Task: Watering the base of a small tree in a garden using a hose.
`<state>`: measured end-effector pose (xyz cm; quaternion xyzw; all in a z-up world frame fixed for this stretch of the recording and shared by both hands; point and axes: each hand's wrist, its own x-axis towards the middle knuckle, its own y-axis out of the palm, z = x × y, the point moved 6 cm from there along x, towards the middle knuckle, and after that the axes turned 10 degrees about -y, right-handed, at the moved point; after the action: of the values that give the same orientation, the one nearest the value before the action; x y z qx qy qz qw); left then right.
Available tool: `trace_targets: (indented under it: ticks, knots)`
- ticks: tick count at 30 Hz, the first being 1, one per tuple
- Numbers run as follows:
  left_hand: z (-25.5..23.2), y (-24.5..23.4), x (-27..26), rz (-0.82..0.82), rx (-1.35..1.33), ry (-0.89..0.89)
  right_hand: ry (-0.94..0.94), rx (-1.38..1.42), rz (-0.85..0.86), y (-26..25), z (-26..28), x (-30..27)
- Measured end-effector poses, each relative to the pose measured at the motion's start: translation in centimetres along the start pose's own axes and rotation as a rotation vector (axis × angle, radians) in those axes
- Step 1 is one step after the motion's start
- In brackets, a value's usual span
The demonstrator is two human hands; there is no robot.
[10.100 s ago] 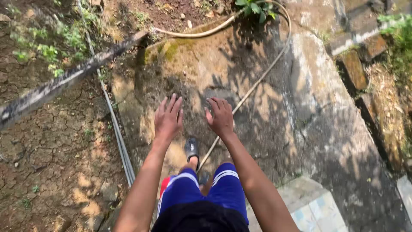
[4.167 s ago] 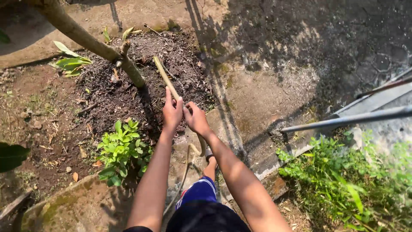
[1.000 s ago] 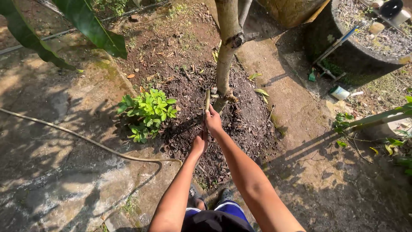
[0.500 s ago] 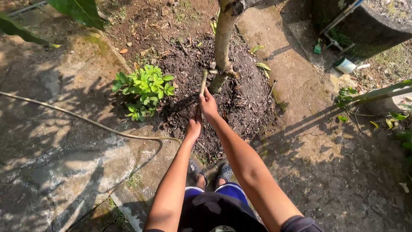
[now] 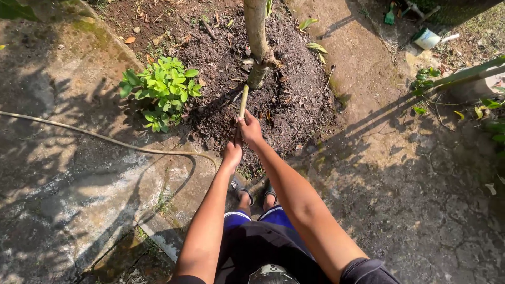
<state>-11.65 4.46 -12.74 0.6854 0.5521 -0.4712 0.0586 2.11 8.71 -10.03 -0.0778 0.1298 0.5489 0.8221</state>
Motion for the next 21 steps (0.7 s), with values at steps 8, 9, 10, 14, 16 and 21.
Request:
trace_targets:
  ticks: [8,9,10,14,16,21]
  knots:
    - [-1.9,4.3,-0.4,0.086,-0.031,0.031,-0.007,0.012,-0.204,-4.5,1.8,-0.9]
    - [-1.8,4.4,-0.2,0.085,-0.049,0.054,-0.037,-0.031,-0.228,-4.7,2.1,-0.8]
    - [-2.2,3.6,-0.5,0.091,-0.039,0.056,-0.034,-0.026,-0.239,-4.0,1.8,-0.6]
    - [-4.9,-0.4,-3.5,0.082,-0.059,0.006,-0.07,0.041,-0.17,-1.1,2.2,0.1]
    - [-4.9,-1.5,-3.9,0.083,-0.066,-0.019,-0.042,0.087,-0.151,0.0,2.5,-0.2]
    - [0.9,1.1,0.6,0.038,-0.044,0.001,-0.014,-0.098,-0.171,-0.2,1.3,-1.3]
